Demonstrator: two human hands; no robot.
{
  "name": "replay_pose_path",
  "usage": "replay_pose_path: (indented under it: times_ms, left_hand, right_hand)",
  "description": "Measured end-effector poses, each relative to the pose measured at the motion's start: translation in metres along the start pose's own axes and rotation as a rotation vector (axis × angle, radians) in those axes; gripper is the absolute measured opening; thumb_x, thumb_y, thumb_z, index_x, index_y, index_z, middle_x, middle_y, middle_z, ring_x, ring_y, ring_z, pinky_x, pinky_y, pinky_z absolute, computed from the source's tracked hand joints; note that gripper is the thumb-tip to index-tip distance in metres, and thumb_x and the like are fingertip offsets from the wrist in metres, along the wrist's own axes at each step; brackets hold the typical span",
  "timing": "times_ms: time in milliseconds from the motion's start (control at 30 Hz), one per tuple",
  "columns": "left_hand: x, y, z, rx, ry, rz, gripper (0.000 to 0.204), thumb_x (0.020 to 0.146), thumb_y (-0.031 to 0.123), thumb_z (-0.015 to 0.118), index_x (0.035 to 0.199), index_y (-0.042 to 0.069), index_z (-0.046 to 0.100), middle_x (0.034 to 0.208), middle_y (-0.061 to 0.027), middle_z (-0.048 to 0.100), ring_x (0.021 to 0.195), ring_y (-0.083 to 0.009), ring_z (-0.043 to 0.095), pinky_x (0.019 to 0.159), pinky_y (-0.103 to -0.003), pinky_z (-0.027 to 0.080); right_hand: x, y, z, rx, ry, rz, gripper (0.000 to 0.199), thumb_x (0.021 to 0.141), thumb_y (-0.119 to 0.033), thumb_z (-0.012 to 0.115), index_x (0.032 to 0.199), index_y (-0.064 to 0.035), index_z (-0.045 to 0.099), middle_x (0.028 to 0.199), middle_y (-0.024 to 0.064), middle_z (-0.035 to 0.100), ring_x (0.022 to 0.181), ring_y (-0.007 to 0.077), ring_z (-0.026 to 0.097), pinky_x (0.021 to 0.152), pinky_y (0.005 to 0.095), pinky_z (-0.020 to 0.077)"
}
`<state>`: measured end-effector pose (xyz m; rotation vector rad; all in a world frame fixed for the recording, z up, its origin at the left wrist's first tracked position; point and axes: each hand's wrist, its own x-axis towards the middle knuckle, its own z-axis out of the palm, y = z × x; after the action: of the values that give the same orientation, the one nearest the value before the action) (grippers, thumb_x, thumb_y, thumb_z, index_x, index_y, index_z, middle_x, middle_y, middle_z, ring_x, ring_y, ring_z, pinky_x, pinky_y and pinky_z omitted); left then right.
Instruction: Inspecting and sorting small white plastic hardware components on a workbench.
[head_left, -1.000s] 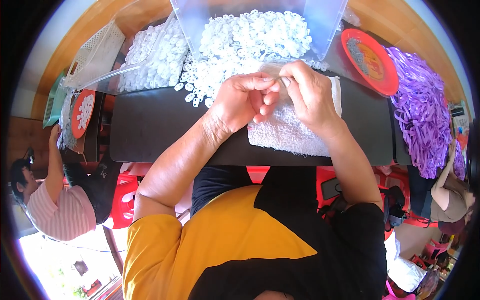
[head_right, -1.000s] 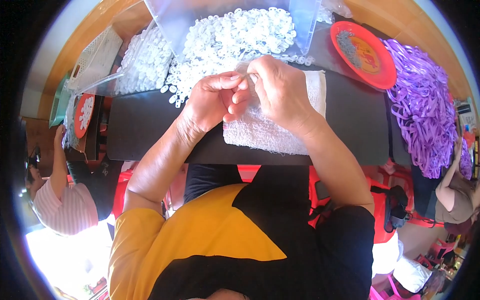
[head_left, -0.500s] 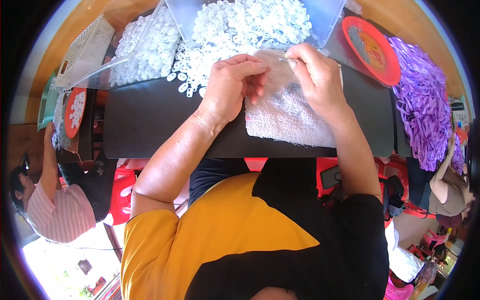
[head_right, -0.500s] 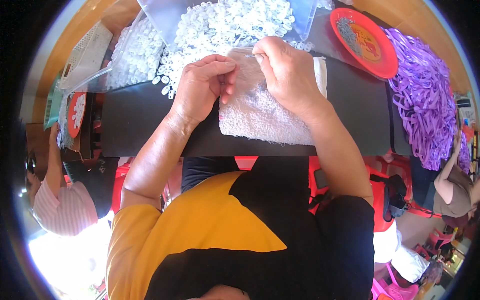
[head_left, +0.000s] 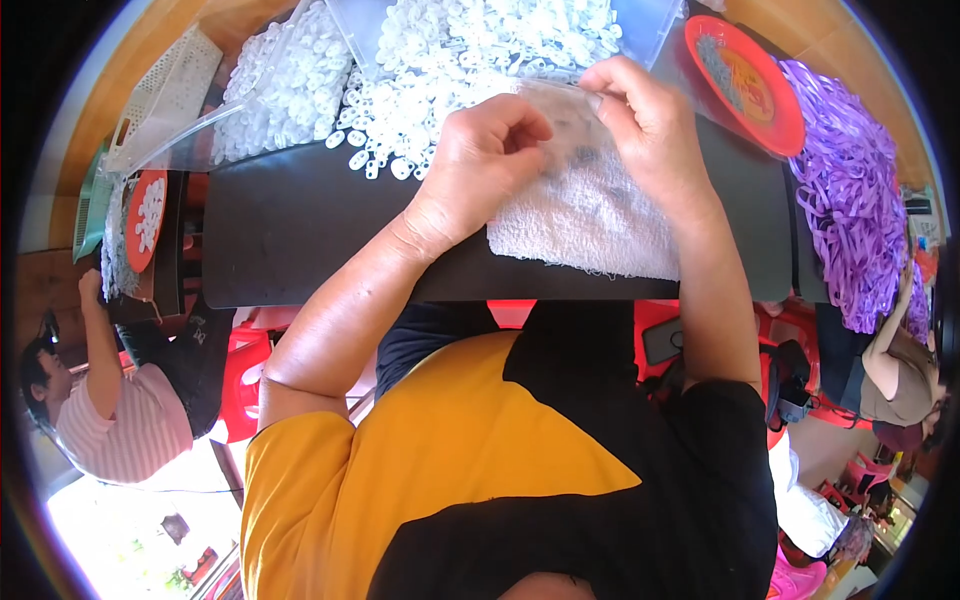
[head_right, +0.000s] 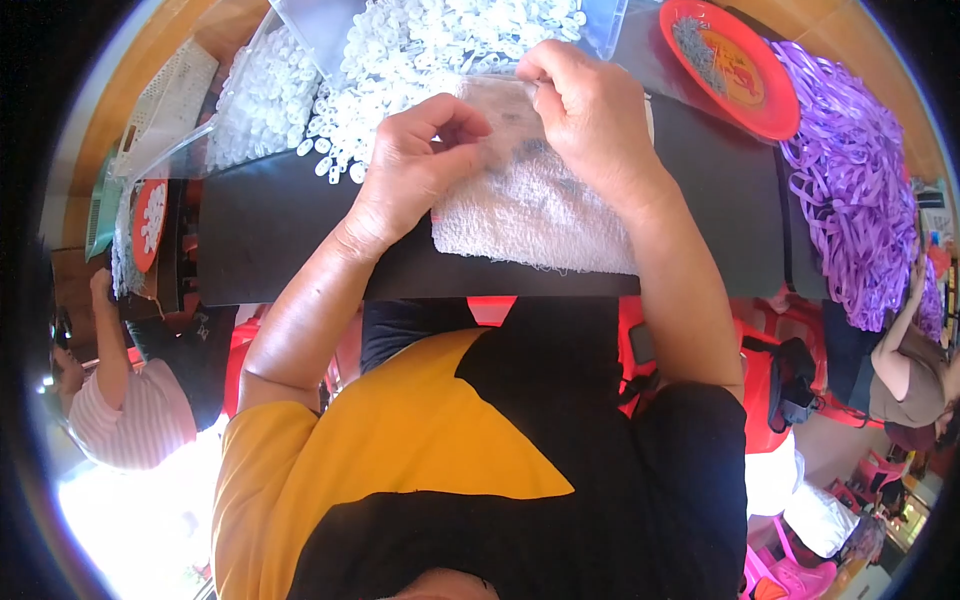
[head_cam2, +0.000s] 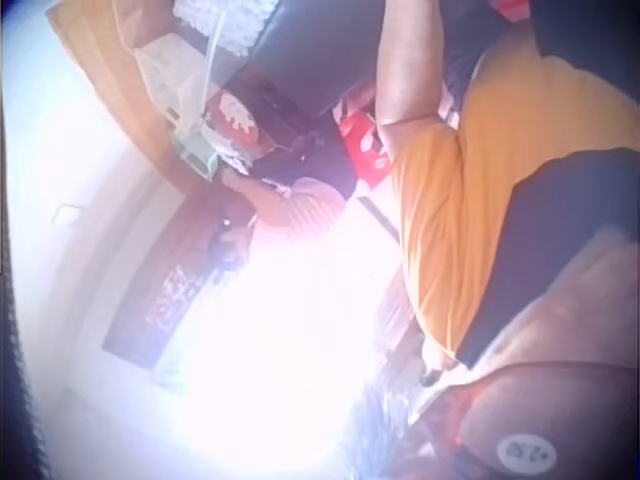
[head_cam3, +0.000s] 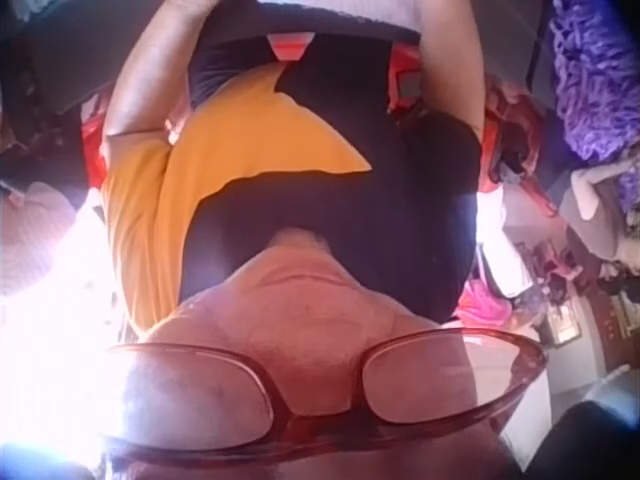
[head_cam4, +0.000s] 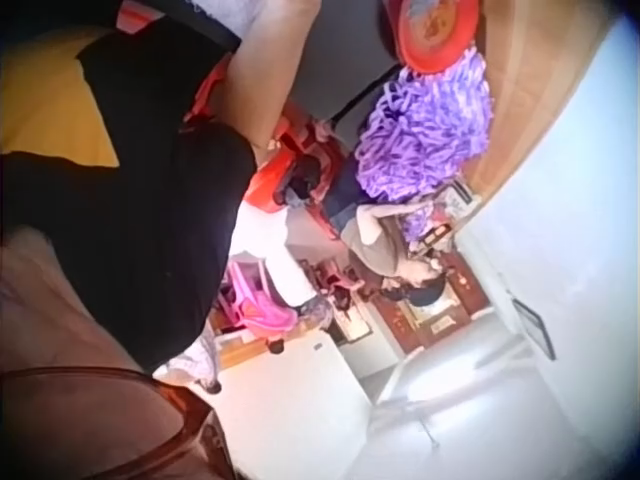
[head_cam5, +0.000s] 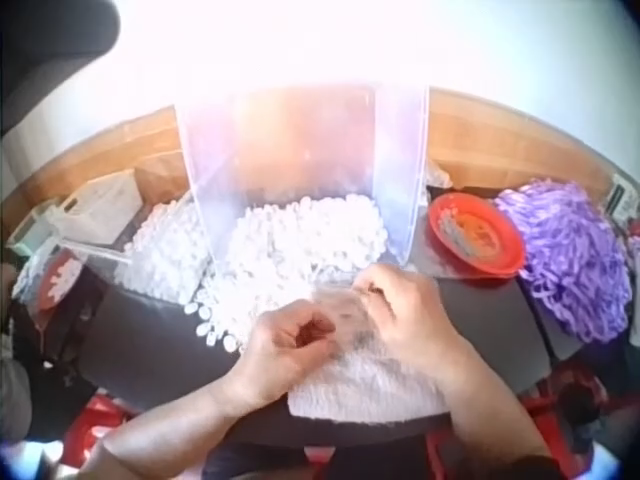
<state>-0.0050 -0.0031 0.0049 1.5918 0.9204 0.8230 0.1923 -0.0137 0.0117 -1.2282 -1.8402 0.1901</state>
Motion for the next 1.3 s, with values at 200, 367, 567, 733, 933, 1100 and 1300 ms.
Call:
replay_pose_path:
  times_ms: [200,367,567,733,933,1100,1300]
  left_hand:
    - [0.002,-0.005,0.003,0.408,-0.015,0.354,0.020,0.069,-0.010,0.058,0.087,-0.002,0.059,0.085,-0.0116,0.058,0.069,-0.0220,0.062,0.064,-0.031,0.051]
    - [0.001,-0.004,0.001,0.351,-0.049,0.337,0.018,0.069,-0.011,0.055,0.084,-0.002,0.060,0.085,-0.0117,0.057,0.067,-0.0224,0.061,0.063,-0.032,0.051]
    - [0.000,-0.002,-0.005,0.367,-0.111,0.335,0.020,0.070,-0.008,0.055,0.087,-0.001,0.061,0.085,-0.0042,0.053,0.070,-0.0110,0.055,0.062,-0.024,0.046]
    - [0.004,-0.005,-0.009,0.553,-0.128,0.404,0.016,0.070,-0.007,0.058,0.084,-0.001,0.062,0.085,-0.0063,0.055,0.070,-0.0147,0.060,0.063,-0.027,0.048]
    - [0.005,-0.006,-0.013,0.578,-0.135,0.445,0.014,0.073,-0.006,0.058,0.084,0.000,0.062,0.086,-0.0086,0.056,0.072,-0.0209,0.061,0.065,-0.030,0.049]
    - [0.003,-0.006,-0.008,0.566,-0.083,0.410,0.011,0.074,0.001,0.063,0.085,0.002,0.062,0.087,-0.0097,0.056,0.077,-0.0262,0.061,0.068,-0.033,0.050]
    - [0.003,-0.007,-0.004,0.730,-0.067,0.546,0.014,0.072,0.005,0.068,0.084,0.004,0.061,0.088,-0.0099,0.057,0.083,-0.0304,0.060,0.068,-0.038,0.051]
  right_hand:
    - [0.000,0.003,-0.001,-0.012,0.010,-0.005,0.010,0.080,-0.003,0.059,0.089,-0.0065,0.059,0.081,0.0093,0.066,0.073,0.0310,0.064,0.062,0.0387,0.0490]
    - [0.001,0.001,-0.002,-0.012,0.008,-0.017,0.008,0.080,-0.003,0.060,0.087,-0.0063,0.059,0.079,0.0092,0.065,0.070,0.0308,0.064,0.060,0.0386,0.0483]
    - [0.001,-0.001,-0.003,-0.043,0.010,-0.046,0.008,0.079,-0.003,0.061,0.086,-0.0072,0.059,0.078,0.0092,0.065,0.068,0.0311,0.063,0.059,0.0393,0.0473]
    - [-0.001,-0.001,-0.002,-0.061,-0.006,-0.045,0.008,0.080,-0.004,0.060,0.086,-0.0078,0.060,0.079,0.0091,0.065,0.068,0.0312,0.063,0.060,0.0399,0.0476]
    - [-0.001,-0.002,-0.003,-0.098,-0.016,-0.067,0.007,0.080,-0.005,0.060,0.086,-0.0080,0.060,0.079,0.0090,0.066,0.069,0.0313,0.063,0.061,0.0408,0.0484]
    - [-0.001,-0.005,-0.003,-0.101,-0.024,-0.059,0.007,0.080,-0.005,0.060,0.087,-0.0081,0.060,0.080,0.0091,0.066,0.069,0.0311,0.063,0.062,0.0407,0.0486]
    - [-0.002,-0.005,-0.003,-0.120,-0.046,-0.085,0.013,0.080,0.004,0.060,0.091,-0.0020,0.060,0.077,0.0121,0.065,0.069,0.0252,0.065,0.062,0.0316,0.0488]
